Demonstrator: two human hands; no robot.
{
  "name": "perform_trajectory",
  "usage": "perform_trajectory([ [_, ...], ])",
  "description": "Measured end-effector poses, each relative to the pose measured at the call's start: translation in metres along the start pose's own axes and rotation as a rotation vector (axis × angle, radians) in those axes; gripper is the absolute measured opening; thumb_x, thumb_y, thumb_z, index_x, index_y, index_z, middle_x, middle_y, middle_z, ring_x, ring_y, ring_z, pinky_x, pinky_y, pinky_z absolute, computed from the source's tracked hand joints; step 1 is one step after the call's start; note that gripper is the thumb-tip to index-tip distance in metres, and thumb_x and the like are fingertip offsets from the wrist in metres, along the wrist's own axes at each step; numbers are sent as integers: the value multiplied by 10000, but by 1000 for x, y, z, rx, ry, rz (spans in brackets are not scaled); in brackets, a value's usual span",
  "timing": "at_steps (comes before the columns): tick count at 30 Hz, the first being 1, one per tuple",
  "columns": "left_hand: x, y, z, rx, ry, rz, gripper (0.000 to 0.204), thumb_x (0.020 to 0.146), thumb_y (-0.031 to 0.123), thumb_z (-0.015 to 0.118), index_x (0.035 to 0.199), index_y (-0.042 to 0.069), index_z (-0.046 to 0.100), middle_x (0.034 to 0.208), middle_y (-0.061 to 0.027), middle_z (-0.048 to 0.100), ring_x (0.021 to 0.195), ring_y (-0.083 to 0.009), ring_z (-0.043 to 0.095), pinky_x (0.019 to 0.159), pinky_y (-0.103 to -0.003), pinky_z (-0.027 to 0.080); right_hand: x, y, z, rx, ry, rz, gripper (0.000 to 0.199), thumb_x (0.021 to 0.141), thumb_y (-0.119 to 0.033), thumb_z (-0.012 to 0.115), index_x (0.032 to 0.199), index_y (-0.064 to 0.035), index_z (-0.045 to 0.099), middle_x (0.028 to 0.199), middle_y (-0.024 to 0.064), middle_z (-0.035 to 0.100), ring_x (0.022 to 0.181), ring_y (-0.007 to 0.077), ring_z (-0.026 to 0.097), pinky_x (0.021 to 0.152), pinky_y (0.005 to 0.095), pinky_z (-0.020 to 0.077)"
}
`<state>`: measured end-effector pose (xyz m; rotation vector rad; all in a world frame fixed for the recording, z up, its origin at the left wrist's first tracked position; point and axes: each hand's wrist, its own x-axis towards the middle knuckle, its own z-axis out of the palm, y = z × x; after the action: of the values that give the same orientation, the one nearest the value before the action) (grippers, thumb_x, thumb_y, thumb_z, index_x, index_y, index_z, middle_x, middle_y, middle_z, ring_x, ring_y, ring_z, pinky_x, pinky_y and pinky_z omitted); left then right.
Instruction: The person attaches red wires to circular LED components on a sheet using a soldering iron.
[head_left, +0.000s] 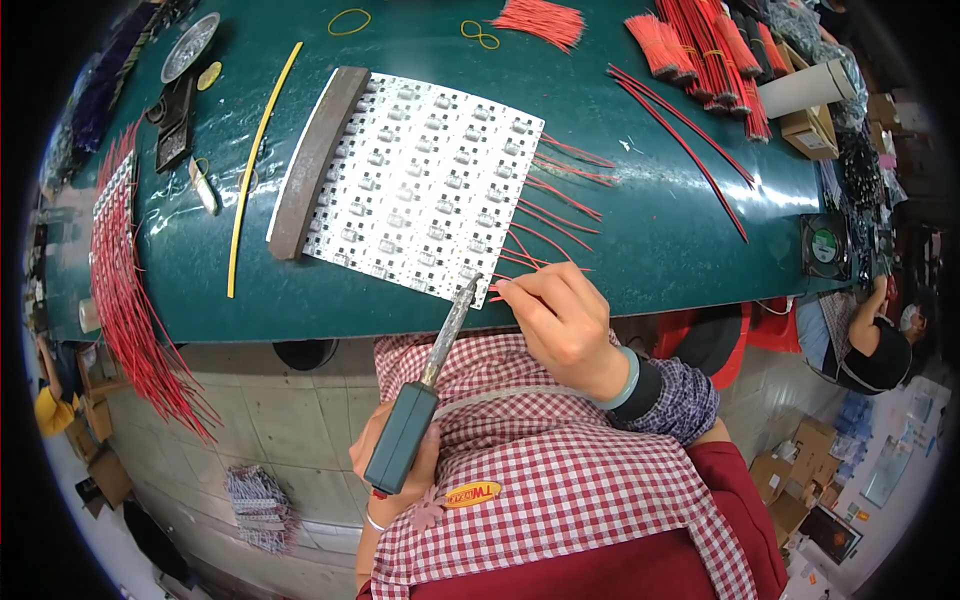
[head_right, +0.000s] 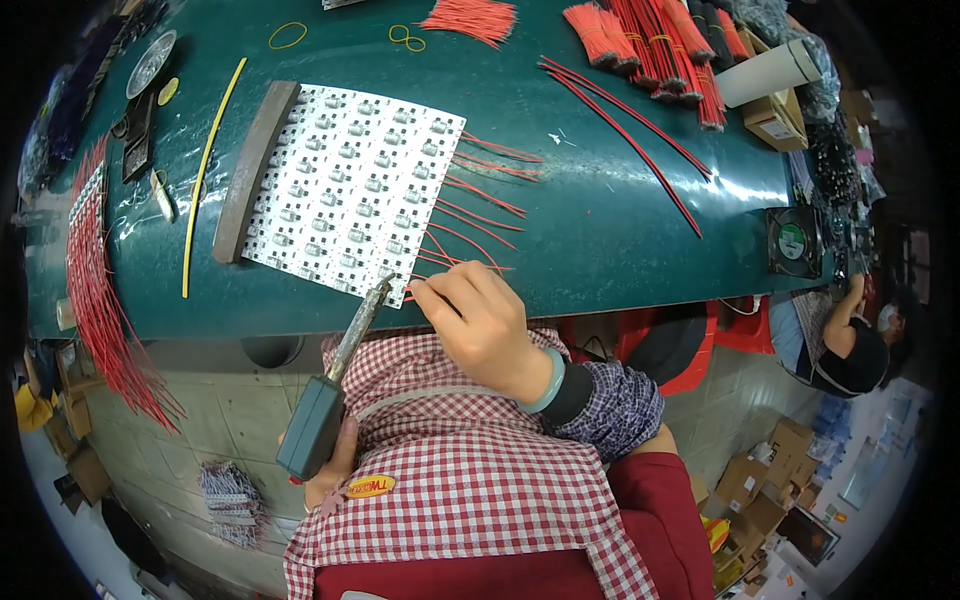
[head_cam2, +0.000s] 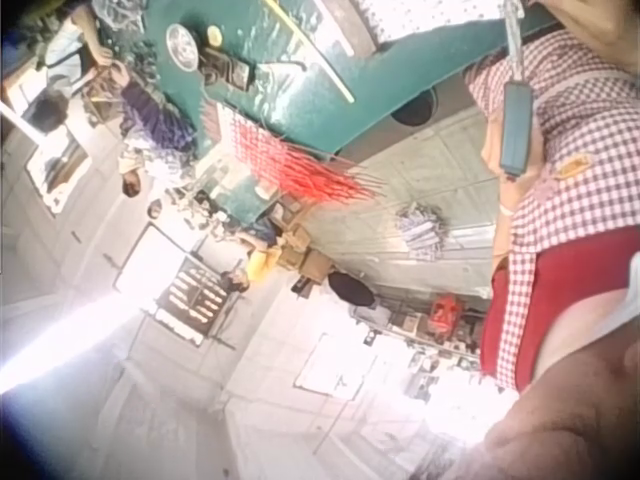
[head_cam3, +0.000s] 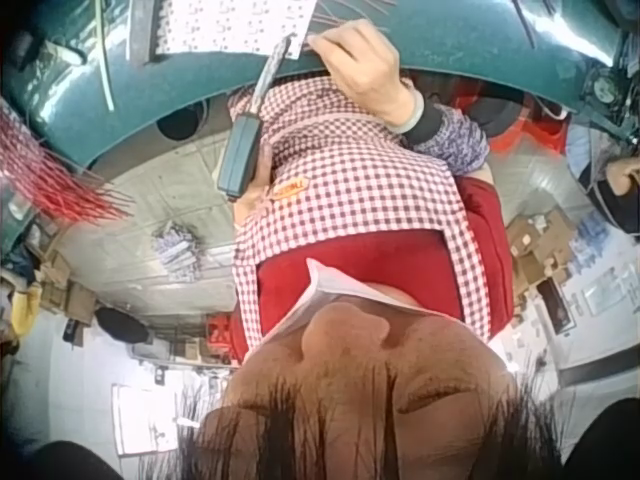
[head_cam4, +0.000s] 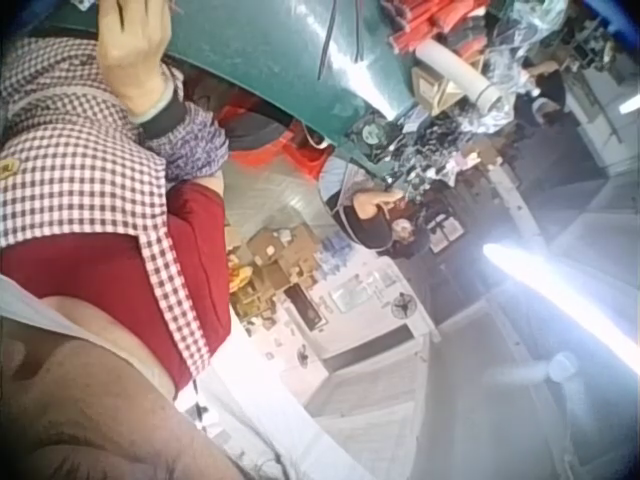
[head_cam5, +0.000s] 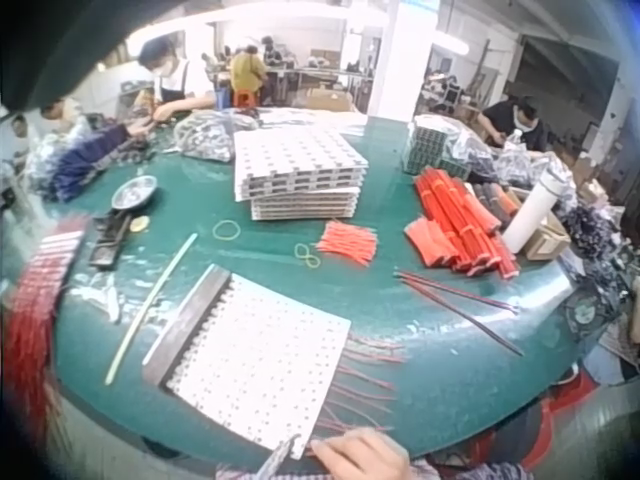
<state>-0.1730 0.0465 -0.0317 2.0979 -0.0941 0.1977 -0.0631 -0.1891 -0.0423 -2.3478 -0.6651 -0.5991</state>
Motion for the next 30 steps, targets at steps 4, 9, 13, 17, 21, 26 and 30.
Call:
perform_trajectory([
  [4,-1,0,-1,20,-16,21,242,747,4,770,965,-80,705,963,-204,708,826,-330,727,718,-354,581,-3,-2,1,28,-28,26,293,686,82,737,972,28,702,822,96,636,709,238,594,580,333,489],
  [9,-7,-1,0,-52,-70,-139,236,733,-33,768,953,-81,698,949,-186,701,793,-312,714,686,-335,564,-5,0,4,11,-36,26,282,701,81,730,976,26,700,822,95,633,698,233,586,571,329,483],
  [13,-1,1,-3,-70,-132,-195,225,736,-34,769,944,-76,695,930,-177,695,772,-303,704,664,-330,557,-5,0,4,1,-47,22,272,716,75,727,982,25,697,817,92,629,691,228,579,563,323,478],
  [17,6,2,-1,-48,-133,-105,196,732,-32,773,907,-63,690,902,-164,686,737,-301,689,634,-330,545,-4,-1,4,-8,-55,20,273,718,71,730,985,27,697,819,89,629,691,226,578,561,322,476],
  [21,5,0,-2,-33,-136,-76,175,728,-34,770,880,-54,686,859,-159,676,716,-303,680,605,-334,536,-2,-2,4,-22,-58,23,269,717,73,729,982,31,699,820,87,623,692,225,576,562,324,479],
  [26,-2,-9,-2,67,-74,103,180,728,-27,769,886,-59,688,842,-165,674,707,-310,680,607,-344,543,-1,-3,3,-21,-64,28,286,714,80,721,994,32,697,820,89,619,696,232,579,563,327,482],
  [30,-3,-4,-2,6,26,88,208,733,-13,772,917,-73,697,882,-185,691,748,-330,703,651,-358,567,-2,-4,3,-20,-68,36,298,711,86,714,1003,32,695,820,93,619,702,242,585,566,333,486],
])
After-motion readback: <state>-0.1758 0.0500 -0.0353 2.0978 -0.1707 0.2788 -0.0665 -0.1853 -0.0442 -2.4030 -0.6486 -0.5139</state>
